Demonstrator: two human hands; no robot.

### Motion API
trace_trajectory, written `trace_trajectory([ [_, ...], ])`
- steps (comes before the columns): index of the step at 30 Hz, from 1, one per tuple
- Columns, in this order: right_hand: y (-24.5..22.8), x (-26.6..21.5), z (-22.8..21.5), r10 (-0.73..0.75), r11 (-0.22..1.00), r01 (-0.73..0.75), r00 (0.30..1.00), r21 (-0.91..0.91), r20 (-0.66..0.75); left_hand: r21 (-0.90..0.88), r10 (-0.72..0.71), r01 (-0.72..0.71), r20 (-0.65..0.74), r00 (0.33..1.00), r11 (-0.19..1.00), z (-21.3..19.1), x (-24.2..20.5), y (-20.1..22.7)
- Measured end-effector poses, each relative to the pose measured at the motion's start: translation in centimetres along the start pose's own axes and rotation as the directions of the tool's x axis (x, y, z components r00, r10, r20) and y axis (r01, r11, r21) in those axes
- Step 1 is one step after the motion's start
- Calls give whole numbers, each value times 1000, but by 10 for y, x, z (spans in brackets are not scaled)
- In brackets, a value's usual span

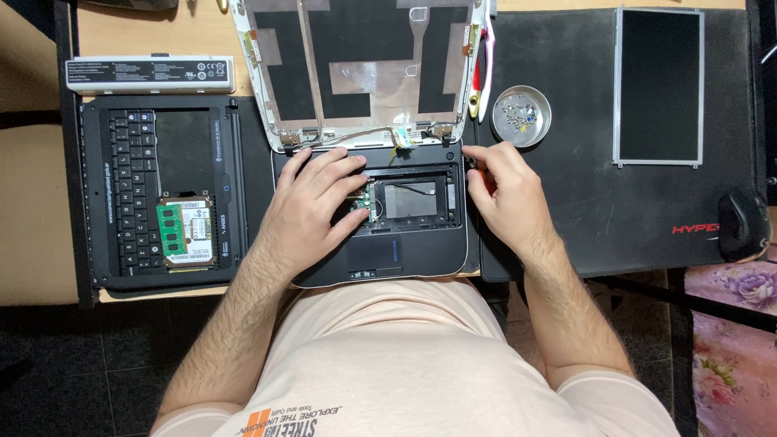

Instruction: The person uses a screwdriver to remove screws from the bezel of a laptop screen. They then lift the screen off, disconnect the ribbon cable, and set the screen aside. Finally, they remove screws from the laptop's palm rest area and lift the palm rest off.

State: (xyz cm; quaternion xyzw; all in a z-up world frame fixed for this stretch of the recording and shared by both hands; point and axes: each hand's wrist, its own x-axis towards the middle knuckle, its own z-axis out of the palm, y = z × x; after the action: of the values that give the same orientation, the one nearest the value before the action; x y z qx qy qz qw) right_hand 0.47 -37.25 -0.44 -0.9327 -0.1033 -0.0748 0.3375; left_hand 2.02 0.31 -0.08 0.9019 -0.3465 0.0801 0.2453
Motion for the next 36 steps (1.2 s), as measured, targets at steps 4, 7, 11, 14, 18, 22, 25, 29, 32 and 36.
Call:
trace_trajectory([
  [4,8,-5,-3,23,1000,-23,1000,13,11,26,13,-13,-4,1000,1000,1,-1,5],
  [7,9,-12,-7,52,997,-53,998,64,25,100,23,-22,-10,1000,995,3,2,19],
  [11,5,-29,-11,118,954,-126,992,271,46,22,168,-170,75,983,985,10,13,58],
  [14,1,-42,-5,220,880,-229,973,416,71,-50,246,-242,114,962,969,29,17,78],
  [18,1,-54,5,308,819,-295,950,492,57,-46,278,-275,174,945,960,51,20,85],
  [22,0,-54,2,304,822,-289,951,490,51,-82,285,-274,207,936,958,40,23,84],
  [25,0,-48,-8,276,803,-276,958,529,80,-97,282,-267,218,934,959,39,23,80],
  [29,-31,-26,-41,4,992,-22,989,122,148,-116,265,-243,238,934,963,34,22,79],
  [32,-42,-18,-55,-60,995,76,971,-57,233,-116,250,-227,256,934,967,32,24,81],
  [36,-49,-13,-61,-97,955,170,954,-243,284,-134,228,-199,260,939,971,32,25,85],
])
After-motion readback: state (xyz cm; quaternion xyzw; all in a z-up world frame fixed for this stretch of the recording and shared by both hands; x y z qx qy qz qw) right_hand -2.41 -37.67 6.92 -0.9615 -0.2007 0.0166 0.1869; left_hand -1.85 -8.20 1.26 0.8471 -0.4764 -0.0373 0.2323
